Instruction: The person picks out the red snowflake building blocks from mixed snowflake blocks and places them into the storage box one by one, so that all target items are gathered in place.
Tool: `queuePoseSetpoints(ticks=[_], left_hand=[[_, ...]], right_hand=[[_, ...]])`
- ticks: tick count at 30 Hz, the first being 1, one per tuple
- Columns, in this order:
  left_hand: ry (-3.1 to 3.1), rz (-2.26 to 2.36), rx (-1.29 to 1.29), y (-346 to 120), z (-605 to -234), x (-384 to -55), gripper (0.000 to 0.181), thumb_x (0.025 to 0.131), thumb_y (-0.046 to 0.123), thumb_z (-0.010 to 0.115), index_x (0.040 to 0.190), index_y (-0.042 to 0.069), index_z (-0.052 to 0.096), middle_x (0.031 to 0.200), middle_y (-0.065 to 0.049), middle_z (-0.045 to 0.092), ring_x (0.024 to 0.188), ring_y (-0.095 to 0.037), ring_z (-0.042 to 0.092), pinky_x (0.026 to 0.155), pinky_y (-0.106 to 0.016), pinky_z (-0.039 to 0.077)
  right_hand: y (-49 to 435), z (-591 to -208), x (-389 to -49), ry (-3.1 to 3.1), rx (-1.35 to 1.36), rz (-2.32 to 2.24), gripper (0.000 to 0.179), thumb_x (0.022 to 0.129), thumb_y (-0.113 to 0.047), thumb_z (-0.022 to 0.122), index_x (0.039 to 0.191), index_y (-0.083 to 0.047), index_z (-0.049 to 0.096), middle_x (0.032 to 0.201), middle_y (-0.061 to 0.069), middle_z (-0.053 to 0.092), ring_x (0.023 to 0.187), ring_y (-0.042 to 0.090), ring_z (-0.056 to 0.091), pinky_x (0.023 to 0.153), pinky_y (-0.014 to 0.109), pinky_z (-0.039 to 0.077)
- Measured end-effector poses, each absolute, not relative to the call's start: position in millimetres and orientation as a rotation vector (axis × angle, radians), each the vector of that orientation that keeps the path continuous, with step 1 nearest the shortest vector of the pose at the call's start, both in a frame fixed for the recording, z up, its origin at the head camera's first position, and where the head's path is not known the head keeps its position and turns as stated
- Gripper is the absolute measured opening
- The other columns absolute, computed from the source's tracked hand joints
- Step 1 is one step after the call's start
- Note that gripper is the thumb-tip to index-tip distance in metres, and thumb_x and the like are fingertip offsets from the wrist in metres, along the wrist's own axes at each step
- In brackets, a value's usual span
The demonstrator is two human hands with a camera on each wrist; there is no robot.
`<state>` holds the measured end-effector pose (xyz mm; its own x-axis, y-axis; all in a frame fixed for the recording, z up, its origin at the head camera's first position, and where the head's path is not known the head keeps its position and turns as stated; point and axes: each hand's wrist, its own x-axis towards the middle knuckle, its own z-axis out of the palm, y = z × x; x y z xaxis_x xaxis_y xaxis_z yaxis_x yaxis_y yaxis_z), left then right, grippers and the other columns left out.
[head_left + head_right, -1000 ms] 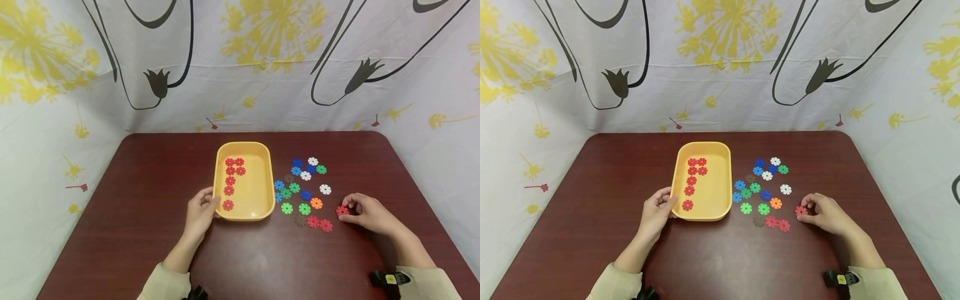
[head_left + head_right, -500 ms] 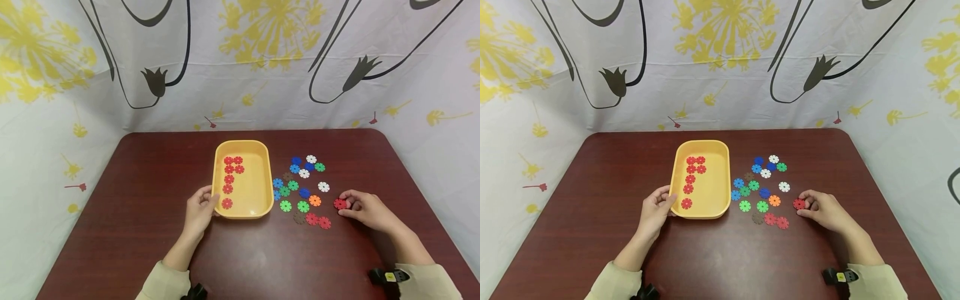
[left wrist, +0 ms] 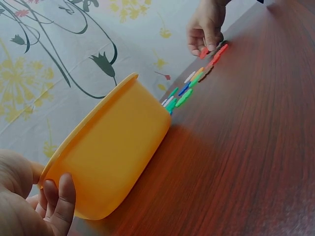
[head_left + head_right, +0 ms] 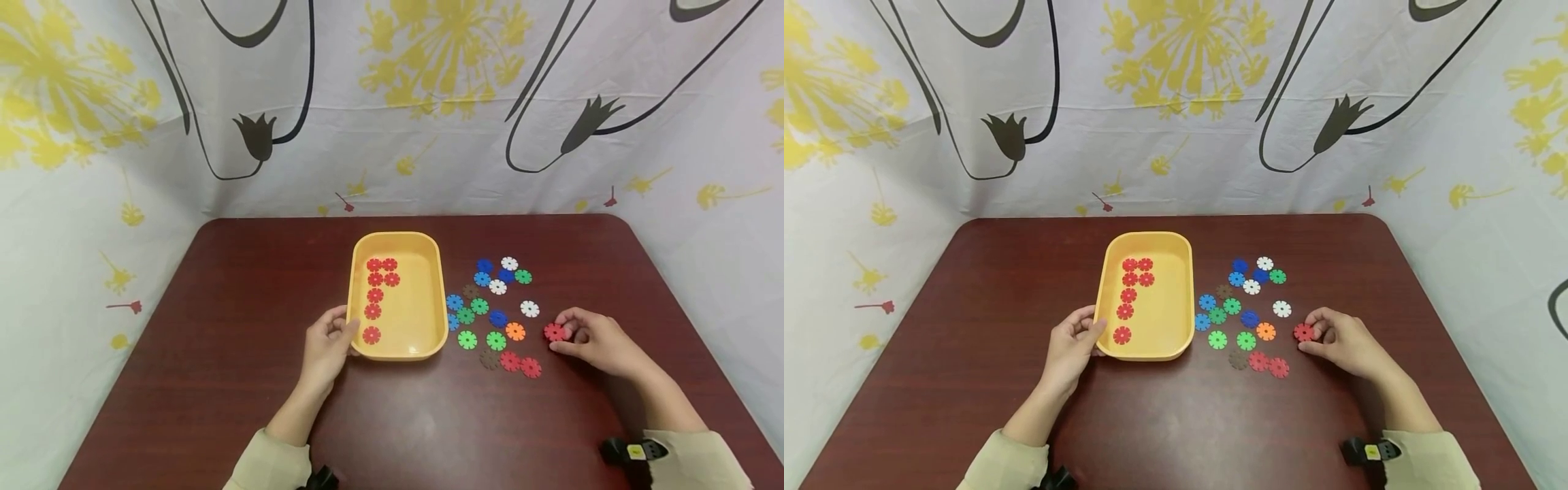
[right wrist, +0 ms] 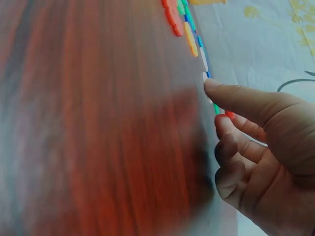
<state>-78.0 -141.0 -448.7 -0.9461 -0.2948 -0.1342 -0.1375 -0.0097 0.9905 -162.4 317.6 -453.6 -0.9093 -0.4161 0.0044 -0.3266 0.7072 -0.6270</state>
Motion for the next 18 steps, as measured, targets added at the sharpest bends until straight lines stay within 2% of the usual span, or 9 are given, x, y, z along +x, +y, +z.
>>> queuePoseSetpoints(ticks=[6, 18], left_hand=[[-2.127, -2.100, 0.477, -140.5, -449.4, -77.7, 0.037, 0.096, 0.006, 0.068, 0.131, -0.003, 0.060, 0.087, -0.011, 0.057, 0.062, -0.013, 0.061, 0.052, -0.027, 0.059], [-2.133, -2.098, 0.502, -139.7, -450.0, -76.9, 0.036, 0.096, 0.007, 0.068, 0.130, 0.000, 0.061, 0.089, -0.011, 0.058, 0.066, -0.021, 0.063, 0.052, -0.028, 0.059]], right_hand=[[305.9, -446.1, -168.8, 2.813, -0.590, -1.021, 0.040, 0.081, -0.023, 0.087, 0.108, -0.008, 0.061, 0.083, 0.004, 0.059, 0.059, 0.011, 0.051, 0.051, 0.023, 0.044], [266.6, -431.6, -185.5, 2.780, -0.677, -1.106, 0.041, 0.082, -0.021, 0.087, 0.109, -0.008, 0.059, 0.084, 0.003, 0.059, 0.063, 0.014, 0.053, 0.053, 0.024, 0.047]])
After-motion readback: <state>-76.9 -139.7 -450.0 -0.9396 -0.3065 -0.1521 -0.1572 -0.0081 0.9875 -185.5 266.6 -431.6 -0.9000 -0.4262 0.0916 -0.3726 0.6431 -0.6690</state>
